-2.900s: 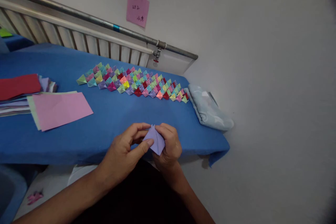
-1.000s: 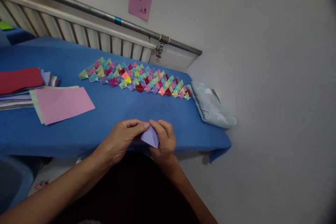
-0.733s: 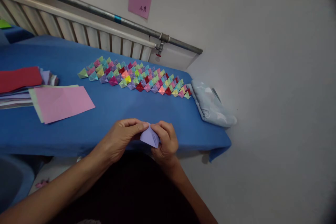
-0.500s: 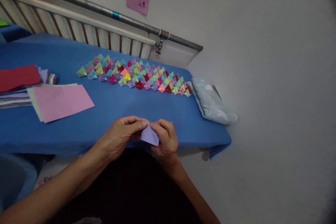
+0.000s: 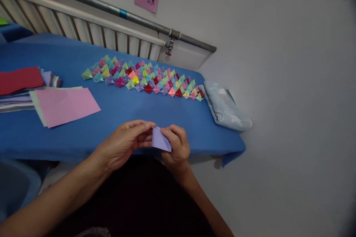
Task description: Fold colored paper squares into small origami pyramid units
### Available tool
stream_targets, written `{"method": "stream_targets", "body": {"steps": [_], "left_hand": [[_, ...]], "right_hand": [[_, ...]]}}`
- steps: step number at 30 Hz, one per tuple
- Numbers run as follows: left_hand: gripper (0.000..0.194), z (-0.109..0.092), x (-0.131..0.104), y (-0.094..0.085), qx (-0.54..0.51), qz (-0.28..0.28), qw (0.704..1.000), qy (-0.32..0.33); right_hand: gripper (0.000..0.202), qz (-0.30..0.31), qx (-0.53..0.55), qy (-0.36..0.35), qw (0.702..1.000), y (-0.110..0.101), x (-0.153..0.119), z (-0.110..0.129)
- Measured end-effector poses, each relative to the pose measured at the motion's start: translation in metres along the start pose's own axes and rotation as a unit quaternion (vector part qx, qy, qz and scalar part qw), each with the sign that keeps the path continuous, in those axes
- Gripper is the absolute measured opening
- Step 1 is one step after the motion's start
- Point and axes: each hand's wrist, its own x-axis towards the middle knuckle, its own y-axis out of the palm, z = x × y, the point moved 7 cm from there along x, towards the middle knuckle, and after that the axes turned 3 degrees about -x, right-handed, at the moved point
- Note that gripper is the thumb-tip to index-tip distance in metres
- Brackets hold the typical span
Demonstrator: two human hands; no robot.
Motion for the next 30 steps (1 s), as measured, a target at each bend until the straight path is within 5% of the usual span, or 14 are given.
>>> {"method": "stream_targets", "body": {"steps": [10,22,30], "left_hand": [[0.034,0.004,-0.001,0.000,0.017,-0.024,1.000,-0.001],[0.014,-0.013,-0.014,0.003,0.140,-0.063,0.978,0.144],[0.017,-0.006,-0.010,0.000,0.111,-0.050,0.986,0.115]], "right_hand": [[0.036,-0.007,-0.017,-0.011,1.000,-0.001,0.003,0.004],[0.029,-0.032,-0.020,-0.011,0.999,-0.004,0.003,0.007],[0.036,-0.016,-0.024,-0.010,1.000,-0.003,0.005,0.009]]}}
